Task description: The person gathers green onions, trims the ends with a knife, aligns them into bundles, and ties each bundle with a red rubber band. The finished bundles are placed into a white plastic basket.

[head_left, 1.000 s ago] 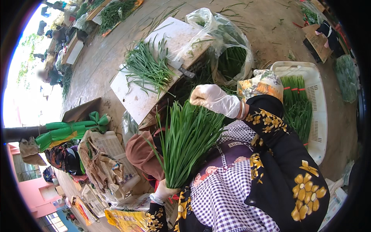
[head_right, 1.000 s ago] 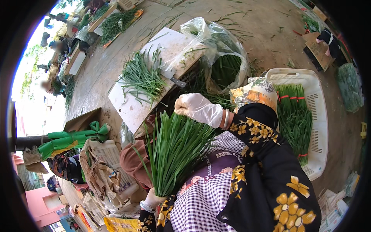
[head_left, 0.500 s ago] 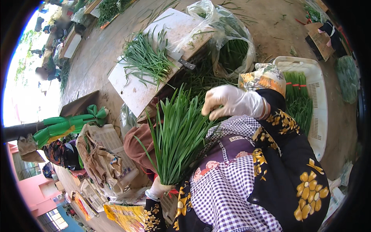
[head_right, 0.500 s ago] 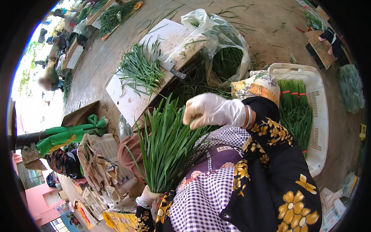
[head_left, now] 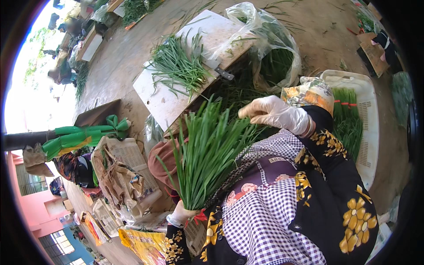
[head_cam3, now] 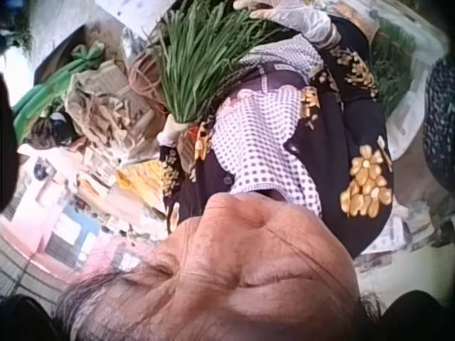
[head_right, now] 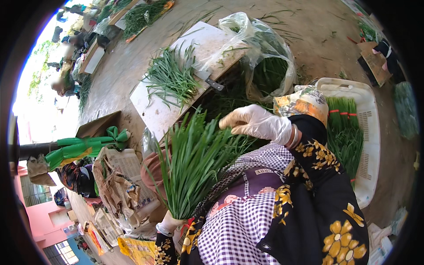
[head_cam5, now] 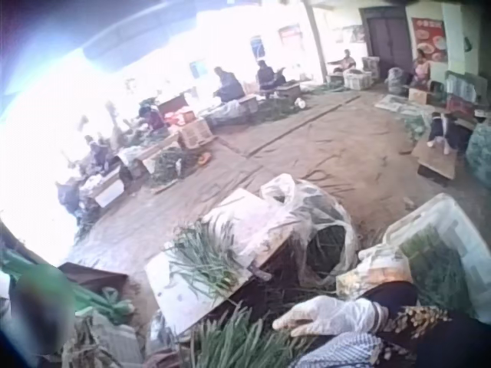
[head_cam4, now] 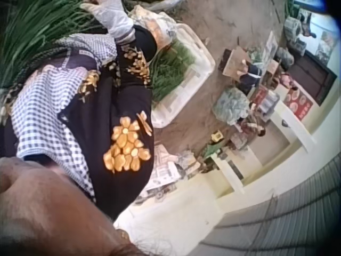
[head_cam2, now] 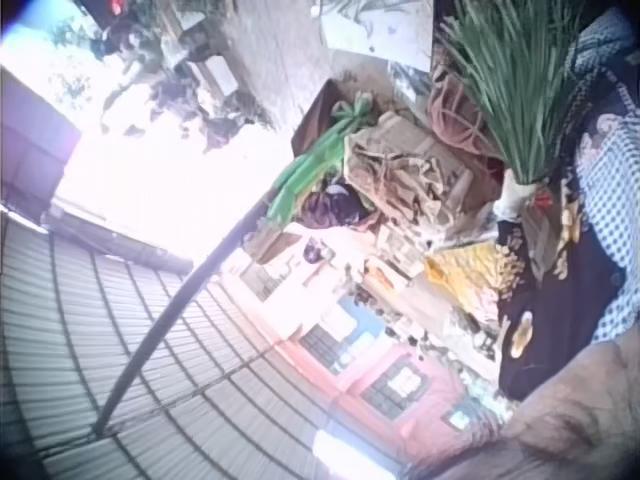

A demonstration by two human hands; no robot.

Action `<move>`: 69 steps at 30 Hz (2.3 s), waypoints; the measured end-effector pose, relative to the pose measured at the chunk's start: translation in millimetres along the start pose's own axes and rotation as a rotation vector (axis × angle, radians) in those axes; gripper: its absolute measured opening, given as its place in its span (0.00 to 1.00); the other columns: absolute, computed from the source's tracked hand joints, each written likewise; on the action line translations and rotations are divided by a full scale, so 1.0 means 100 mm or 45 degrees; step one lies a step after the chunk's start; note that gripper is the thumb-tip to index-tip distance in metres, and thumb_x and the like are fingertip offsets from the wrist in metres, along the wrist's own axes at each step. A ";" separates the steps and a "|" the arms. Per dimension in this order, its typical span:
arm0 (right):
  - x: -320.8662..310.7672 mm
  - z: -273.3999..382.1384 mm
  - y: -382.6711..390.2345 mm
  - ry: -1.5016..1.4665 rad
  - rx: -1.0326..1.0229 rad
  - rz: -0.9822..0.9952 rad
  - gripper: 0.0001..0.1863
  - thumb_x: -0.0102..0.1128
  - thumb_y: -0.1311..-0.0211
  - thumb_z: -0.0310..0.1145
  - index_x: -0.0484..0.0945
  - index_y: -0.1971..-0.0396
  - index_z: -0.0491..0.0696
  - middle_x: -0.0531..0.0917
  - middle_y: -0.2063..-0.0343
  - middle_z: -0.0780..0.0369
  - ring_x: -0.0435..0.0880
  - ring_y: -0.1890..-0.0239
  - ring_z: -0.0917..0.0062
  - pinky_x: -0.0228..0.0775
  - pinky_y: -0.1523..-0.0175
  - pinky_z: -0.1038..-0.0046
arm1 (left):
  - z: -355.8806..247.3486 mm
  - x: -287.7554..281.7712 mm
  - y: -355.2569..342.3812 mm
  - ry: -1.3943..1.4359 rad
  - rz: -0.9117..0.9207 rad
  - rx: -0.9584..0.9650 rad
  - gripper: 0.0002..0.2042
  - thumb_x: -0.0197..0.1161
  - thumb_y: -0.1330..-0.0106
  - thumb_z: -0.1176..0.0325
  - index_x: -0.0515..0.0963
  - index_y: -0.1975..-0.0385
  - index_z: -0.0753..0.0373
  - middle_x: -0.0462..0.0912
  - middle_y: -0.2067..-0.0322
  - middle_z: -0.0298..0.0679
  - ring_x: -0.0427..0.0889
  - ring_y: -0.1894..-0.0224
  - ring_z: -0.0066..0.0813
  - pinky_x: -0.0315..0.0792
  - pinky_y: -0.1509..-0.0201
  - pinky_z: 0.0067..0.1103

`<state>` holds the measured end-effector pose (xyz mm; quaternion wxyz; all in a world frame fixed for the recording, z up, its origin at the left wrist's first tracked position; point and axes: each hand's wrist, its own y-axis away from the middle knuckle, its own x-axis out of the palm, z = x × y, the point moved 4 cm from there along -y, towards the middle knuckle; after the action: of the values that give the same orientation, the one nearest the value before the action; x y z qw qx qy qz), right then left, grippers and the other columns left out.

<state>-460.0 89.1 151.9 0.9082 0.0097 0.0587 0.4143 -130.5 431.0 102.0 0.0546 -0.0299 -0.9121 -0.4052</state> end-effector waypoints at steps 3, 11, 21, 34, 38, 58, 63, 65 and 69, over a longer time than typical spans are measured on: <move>-0.20 -0.14 0.02 0.347 0.232 -0.085 0.10 0.65 0.42 0.29 0.82 0.61 0.44 0.83 0.66 0.63 0.79 0.64 0.80 0.72 0.56 0.77 | 0.01 0.02 0.00 0.020 -0.034 0.095 0.21 0.70 0.57 0.80 0.77 0.59 0.67 0.82 0.65 0.35 0.80 0.63 0.26 0.74 0.55 0.23; 0.17 0.00 -0.01 0.456 -0.303 0.063 0.16 0.68 0.48 0.28 0.80 0.56 0.49 0.81 0.63 0.61 0.81 0.63 0.70 0.73 0.59 0.74 | 0.25 -0.21 -0.09 0.023 0.069 0.011 0.23 0.69 0.60 0.80 0.75 0.58 0.65 0.81 0.65 0.33 0.78 0.64 0.24 0.73 0.60 0.22; 0.46 -0.20 -0.26 0.565 -0.569 -0.045 0.05 0.62 0.42 0.33 0.80 0.69 0.48 0.79 0.72 0.63 0.81 0.69 0.69 0.74 0.62 0.71 | 0.43 -0.31 -0.18 -0.520 0.189 0.167 0.15 0.65 0.55 0.81 0.74 0.65 0.66 0.78 0.73 0.34 0.75 0.74 0.24 0.70 0.73 0.23; 0.36 -0.03 -0.10 0.370 -0.445 0.003 0.13 0.68 0.47 0.36 0.81 0.62 0.47 0.81 0.65 0.62 0.82 0.64 0.67 0.74 0.59 0.71 | 0.52 -0.29 -0.20 0.132 0.133 -0.033 0.13 0.65 0.55 0.81 0.77 0.66 0.66 0.80 0.74 0.37 0.77 0.74 0.26 0.72 0.73 0.24; 0.65 -0.13 -0.20 0.687 -0.591 0.054 0.16 0.67 0.48 0.34 0.78 0.58 0.52 0.79 0.63 0.63 0.81 0.63 0.66 0.74 0.60 0.69 | 0.48 -0.29 -0.20 -0.043 0.171 0.085 0.13 0.66 0.54 0.81 0.77 0.66 0.66 0.80 0.73 0.37 0.77 0.73 0.26 0.72 0.71 0.25; 0.46 -0.40 -0.06 0.614 -0.019 0.117 0.14 0.68 0.48 0.40 0.81 0.65 0.47 0.82 0.68 0.60 0.82 0.63 0.68 0.74 0.59 0.69 | 0.15 -0.06 -0.11 0.258 0.127 -0.023 0.23 0.77 0.54 0.58 0.78 0.65 0.69 0.81 0.72 0.38 0.76 0.77 0.25 0.69 0.75 0.20; 0.61 -0.48 -0.11 0.463 -0.164 0.057 0.06 0.64 0.46 0.31 0.80 0.70 0.46 0.82 0.74 0.62 0.82 0.70 0.70 0.74 0.63 0.73 | 0.23 -0.10 -0.13 0.248 0.101 -0.009 0.23 0.77 0.54 0.60 0.78 0.64 0.68 0.81 0.72 0.38 0.76 0.76 0.25 0.69 0.75 0.21; 0.52 -0.44 -0.10 0.131 -0.205 -0.104 0.05 0.65 0.46 0.27 0.80 0.70 0.44 0.82 0.74 0.63 0.82 0.69 0.76 0.74 0.61 0.76 | 0.37 -0.20 -0.12 0.229 0.130 -0.053 0.23 0.77 0.54 0.61 0.77 0.62 0.68 0.80 0.71 0.38 0.76 0.76 0.26 0.69 0.75 0.21; 0.25 -0.46 -0.11 0.223 -0.039 -0.317 0.04 0.62 0.41 0.26 0.80 0.67 0.43 0.83 0.69 0.63 0.81 0.67 0.80 0.73 0.60 0.79 | 0.40 -0.22 -0.14 0.180 0.134 0.071 0.20 0.75 0.53 0.67 0.76 0.62 0.67 0.80 0.70 0.39 0.76 0.75 0.27 0.70 0.75 0.21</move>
<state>-440.8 98.7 102.8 0.9440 -0.0475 0.1320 0.2985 -113.0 451.2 62.2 0.1408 -0.0475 -0.9141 -0.3773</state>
